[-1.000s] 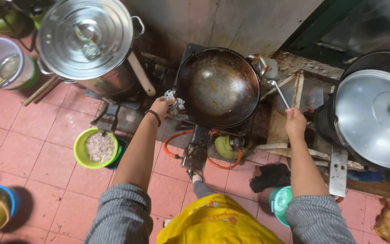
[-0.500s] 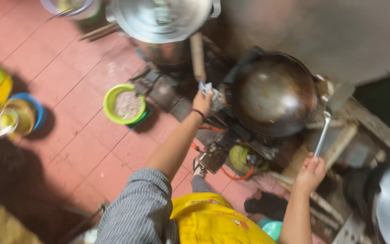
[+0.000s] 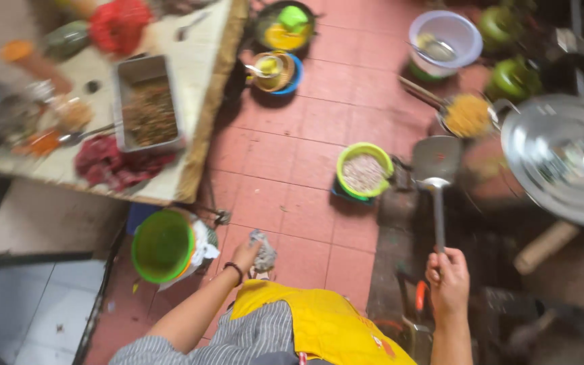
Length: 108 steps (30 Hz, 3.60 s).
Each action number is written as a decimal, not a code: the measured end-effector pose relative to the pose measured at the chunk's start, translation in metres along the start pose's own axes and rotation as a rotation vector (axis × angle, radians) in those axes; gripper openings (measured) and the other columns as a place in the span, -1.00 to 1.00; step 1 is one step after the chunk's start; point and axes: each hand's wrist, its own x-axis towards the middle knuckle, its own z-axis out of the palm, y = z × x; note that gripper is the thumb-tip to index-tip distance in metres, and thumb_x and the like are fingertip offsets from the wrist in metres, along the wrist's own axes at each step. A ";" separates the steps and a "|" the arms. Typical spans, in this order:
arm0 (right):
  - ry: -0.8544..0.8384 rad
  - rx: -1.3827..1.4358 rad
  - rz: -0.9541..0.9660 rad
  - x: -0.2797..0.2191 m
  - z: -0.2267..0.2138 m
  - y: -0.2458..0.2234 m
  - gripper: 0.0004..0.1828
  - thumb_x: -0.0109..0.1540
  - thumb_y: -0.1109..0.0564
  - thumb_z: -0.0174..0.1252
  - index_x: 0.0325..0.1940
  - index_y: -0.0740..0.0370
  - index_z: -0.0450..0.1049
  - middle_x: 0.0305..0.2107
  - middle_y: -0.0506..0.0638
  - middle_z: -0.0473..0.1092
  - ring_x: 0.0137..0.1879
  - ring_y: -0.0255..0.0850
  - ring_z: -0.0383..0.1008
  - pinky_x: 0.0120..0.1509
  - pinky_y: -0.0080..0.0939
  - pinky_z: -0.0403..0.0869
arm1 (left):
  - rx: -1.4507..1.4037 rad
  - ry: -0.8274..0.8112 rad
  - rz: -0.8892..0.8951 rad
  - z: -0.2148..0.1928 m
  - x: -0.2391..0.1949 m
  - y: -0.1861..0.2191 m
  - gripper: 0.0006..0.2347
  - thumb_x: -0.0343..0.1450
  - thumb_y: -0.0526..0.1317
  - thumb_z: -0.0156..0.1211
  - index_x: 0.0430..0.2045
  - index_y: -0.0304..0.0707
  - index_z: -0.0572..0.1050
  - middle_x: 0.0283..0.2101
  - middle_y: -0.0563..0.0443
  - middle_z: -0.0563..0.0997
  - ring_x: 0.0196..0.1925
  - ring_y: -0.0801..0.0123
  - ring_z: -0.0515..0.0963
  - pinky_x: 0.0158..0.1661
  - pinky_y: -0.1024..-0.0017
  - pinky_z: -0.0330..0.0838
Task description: Transferring stir-fried food from a wok to a container and then packing it into a plastic bag.
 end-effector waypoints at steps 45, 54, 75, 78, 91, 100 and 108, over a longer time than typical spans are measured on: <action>-1.143 -1.831 -0.961 0.161 0.697 0.116 -0.75 0.39 0.17 -0.13 0.04 0.26 0.42 -0.58 0.15 0.41 -0.58 -0.04 0.45 -0.56 0.03 0.37 | -0.292 0.944 -0.086 -0.298 0.162 0.080 -0.57 0.38 -0.06 0.16 -0.20 -0.68 0.47 -0.15 -0.48 0.63 -0.06 -0.16 0.64 0.00 0.11 0.45; -1.136 -1.839 -1.031 0.181 0.696 0.115 -0.75 0.32 0.16 -0.09 0.03 0.13 0.43 -0.46 0.13 0.43 -0.48 0.00 0.48 -0.47 0.05 0.38 | -0.214 1.026 -0.257 -0.269 0.217 0.122 -0.47 0.30 -0.09 0.33 -0.04 -0.65 0.34 -0.03 -0.53 0.55 0.02 -0.23 0.58 0.02 0.05 0.46; -0.914 -1.503 -0.851 0.200 0.598 0.158 -0.68 0.33 0.24 0.01 0.15 0.02 0.44 -0.23 0.09 0.38 -0.26 0.09 0.51 -0.38 0.09 0.43 | -0.329 1.043 -0.147 -0.334 0.173 0.113 -0.54 0.37 -0.08 0.30 0.00 -0.51 0.38 0.03 -0.42 0.58 0.09 -0.18 0.57 0.08 0.11 0.42; -0.869 -1.474 -0.858 0.204 0.591 0.171 -0.69 0.33 0.22 0.06 0.14 -0.02 0.46 -0.25 0.10 0.37 -0.24 0.12 0.51 -0.31 0.12 0.45 | -0.350 1.027 -0.200 -0.335 0.152 0.137 -0.56 0.36 -0.10 0.28 -0.02 -0.50 0.38 0.01 -0.41 0.59 0.07 -0.17 0.58 0.05 0.09 0.43; -0.754 -0.420 0.269 0.181 0.547 0.175 -0.66 0.35 0.20 0.07 0.23 0.09 0.35 -0.49 -0.14 0.18 -0.54 -0.43 0.07 -0.52 -0.41 0.08 | 0.291 1.032 -0.138 -0.309 0.146 0.089 -0.53 0.37 -0.14 0.32 0.01 -0.48 0.28 0.11 -0.53 0.36 0.14 -0.31 0.42 0.06 -0.08 0.32; -0.232 -0.004 0.391 0.061 0.388 0.149 -0.77 0.31 0.17 0.08 0.04 0.16 0.29 -0.40 -0.08 0.35 -0.56 -0.49 0.03 -0.54 -0.45 0.01 | 0.647 0.632 -0.021 -0.338 0.154 0.031 -0.71 0.39 -0.20 0.38 -0.12 -0.35 0.47 -0.09 -0.35 0.58 -0.01 -0.21 0.59 0.02 -0.03 0.46; 0.811 -0.703 -0.390 -0.098 0.177 0.096 -0.77 0.37 0.23 0.19 0.05 0.21 0.30 -0.30 -0.09 0.33 -0.27 -0.35 0.29 -0.19 -0.30 0.36 | 0.485 0.828 0.889 -0.271 0.050 0.134 -0.73 0.56 -0.25 0.39 -0.14 -0.45 0.38 0.07 -0.40 0.48 0.16 -0.23 0.47 0.17 -0.07 0.34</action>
